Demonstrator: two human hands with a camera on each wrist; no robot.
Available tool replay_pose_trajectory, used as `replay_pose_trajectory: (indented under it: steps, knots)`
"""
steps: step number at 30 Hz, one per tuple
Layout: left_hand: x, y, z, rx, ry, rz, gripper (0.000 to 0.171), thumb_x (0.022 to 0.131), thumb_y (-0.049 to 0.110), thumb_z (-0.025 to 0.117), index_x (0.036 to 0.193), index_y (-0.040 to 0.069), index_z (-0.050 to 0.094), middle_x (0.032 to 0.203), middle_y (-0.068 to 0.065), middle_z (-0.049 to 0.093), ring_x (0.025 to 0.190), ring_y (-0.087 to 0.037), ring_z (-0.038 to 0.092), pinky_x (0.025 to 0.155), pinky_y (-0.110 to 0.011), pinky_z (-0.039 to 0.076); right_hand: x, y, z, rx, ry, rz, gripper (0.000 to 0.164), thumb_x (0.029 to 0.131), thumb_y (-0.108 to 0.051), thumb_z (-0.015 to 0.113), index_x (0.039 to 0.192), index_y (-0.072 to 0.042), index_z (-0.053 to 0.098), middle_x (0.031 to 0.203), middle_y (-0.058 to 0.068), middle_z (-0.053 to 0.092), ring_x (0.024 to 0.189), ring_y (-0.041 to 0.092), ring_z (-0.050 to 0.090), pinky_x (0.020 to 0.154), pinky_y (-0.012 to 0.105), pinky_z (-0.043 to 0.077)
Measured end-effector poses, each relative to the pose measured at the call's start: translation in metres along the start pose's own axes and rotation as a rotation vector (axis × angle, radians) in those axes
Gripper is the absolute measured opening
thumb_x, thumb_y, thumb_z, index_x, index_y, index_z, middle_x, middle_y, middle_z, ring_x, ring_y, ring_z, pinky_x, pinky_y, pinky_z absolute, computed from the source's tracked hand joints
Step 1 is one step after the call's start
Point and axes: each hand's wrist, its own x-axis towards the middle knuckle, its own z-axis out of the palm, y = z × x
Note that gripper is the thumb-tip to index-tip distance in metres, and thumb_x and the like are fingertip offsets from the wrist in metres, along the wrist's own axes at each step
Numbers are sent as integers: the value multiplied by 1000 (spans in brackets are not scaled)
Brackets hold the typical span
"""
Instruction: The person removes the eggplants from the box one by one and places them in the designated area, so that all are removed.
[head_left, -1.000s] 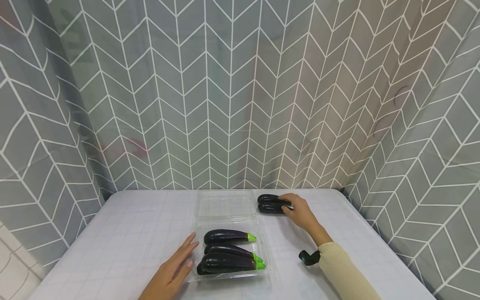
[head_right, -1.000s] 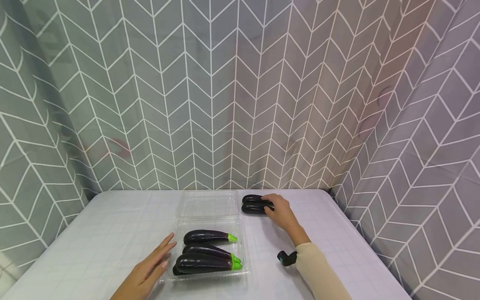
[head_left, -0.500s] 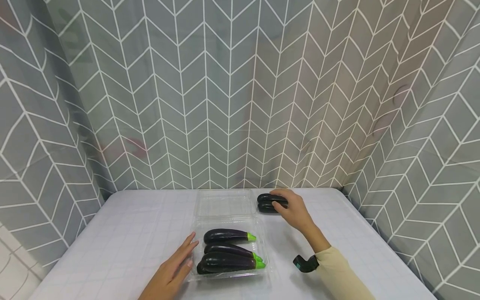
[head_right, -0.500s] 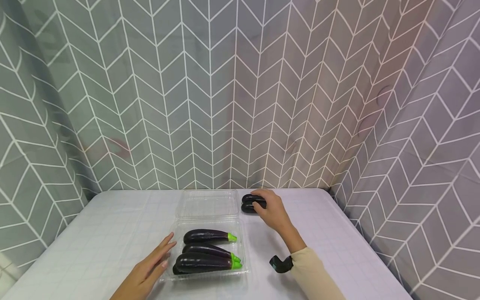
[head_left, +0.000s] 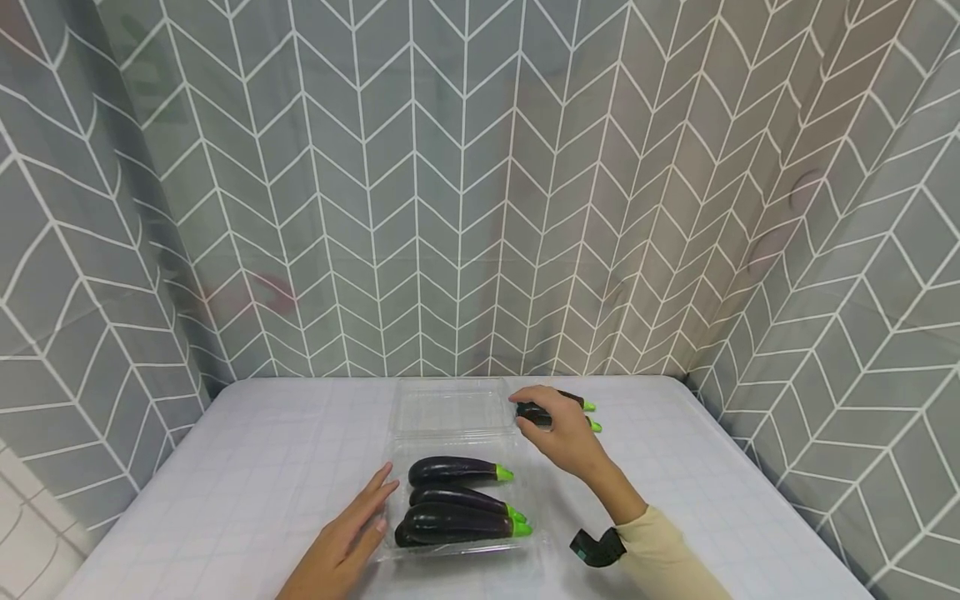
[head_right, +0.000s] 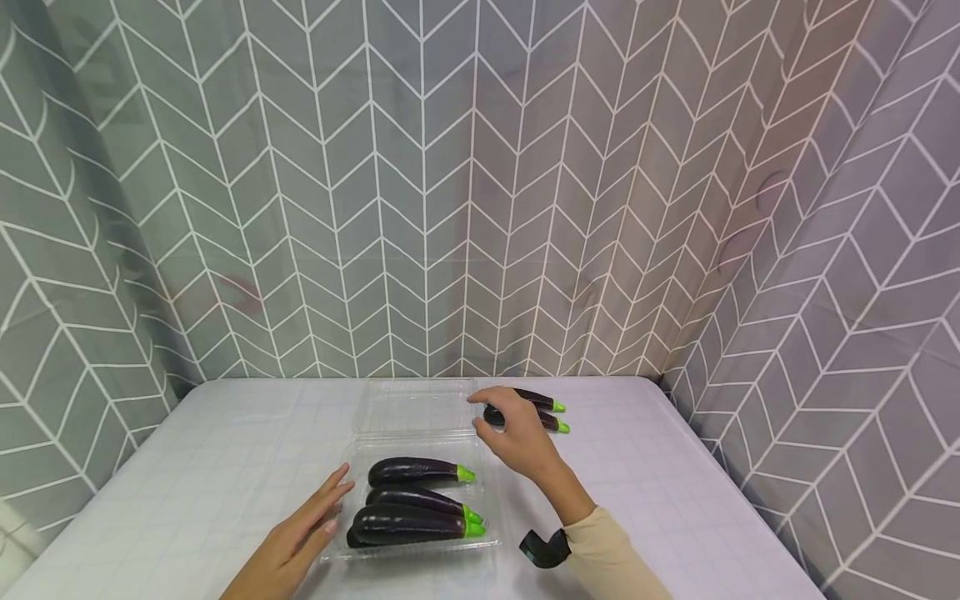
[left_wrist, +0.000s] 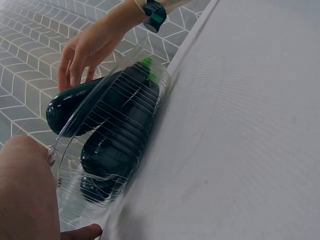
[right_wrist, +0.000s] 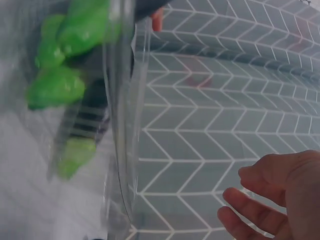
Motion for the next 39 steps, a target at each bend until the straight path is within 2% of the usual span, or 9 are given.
replay_pose_trajectory:
  steps: [5,8,10,14,18,22,33,39]
  knots:
    - [-1,-1,0,4,-7,-4,47,103,4,61,149,5,55,164,-8,39,143,-23,44,110,-13,25,-1,-4,10,37,-28,-49,30,91,1,76,120,-5,73,121,6,71,116,27,66,92,48,55]
    - [-1,-2,0,-8,-18,-17,47,104,6,61,150,7,54,164,-10,38,144,-22,42,110,-13,24,0,-6,15,55,-43,-62,28,92,4,73,118,-4,73,118,6,72,114,25,67,92,48,55]
    - [0,-3,0,-12,-28,-15,47,105,7,59,152,7,53,164,-12,37,148,-20,37,111,-13,22,1,-7,18,63,-62,-64,27,93,6,71,117,-4,73,116,6,73,112,25,67,92,48,55]
    - [1,-3,0,-13,-24,0,48,105,6,58,153,9,51,165,-11,36,149,-19,34,111,-12,22,1,-11,28,71,-126,-41,25,94,5,68,117,-3,73,115,5,73,109,23,69,90,47,56]
    - [1,-1,0,-1,-7,8,50,104,4,60,153,11,53,165,-6,37,148,-18,36,111,-12,24,-2,-14,39,113,-212,-22,24,96,6,66,118,0,71,115,9,73,103,25,71,85,46,59]
    - [0,-1,0,5,-7,5,49,104,4,60,152,10,53,165,-8,37,148,-18,35,111,-12,23,-6,-13,50,142,-288,-7,23,97,5,65,120,1,70,115,12,73,101,27,72,85,43,59]
    - [0,-2,1,7,-24,7,50,105,5,59,154,12,51,165,-10,37,149,-19,35,111,-12,22,-14,-14,65,69,-362,65,26,95,1,73,120,-4,71,118,6,73,102,20,72,84,36,58]
    - [0,0,-1,1,-32,-6,48,106,6,57,154,10,51,165,-9,36,149,-18,34,112,-12,21,-14,-17,67,-51,-421,69,29,91,-5,78,119,-9,73,114,2,74,96,14,71,79,33,57]
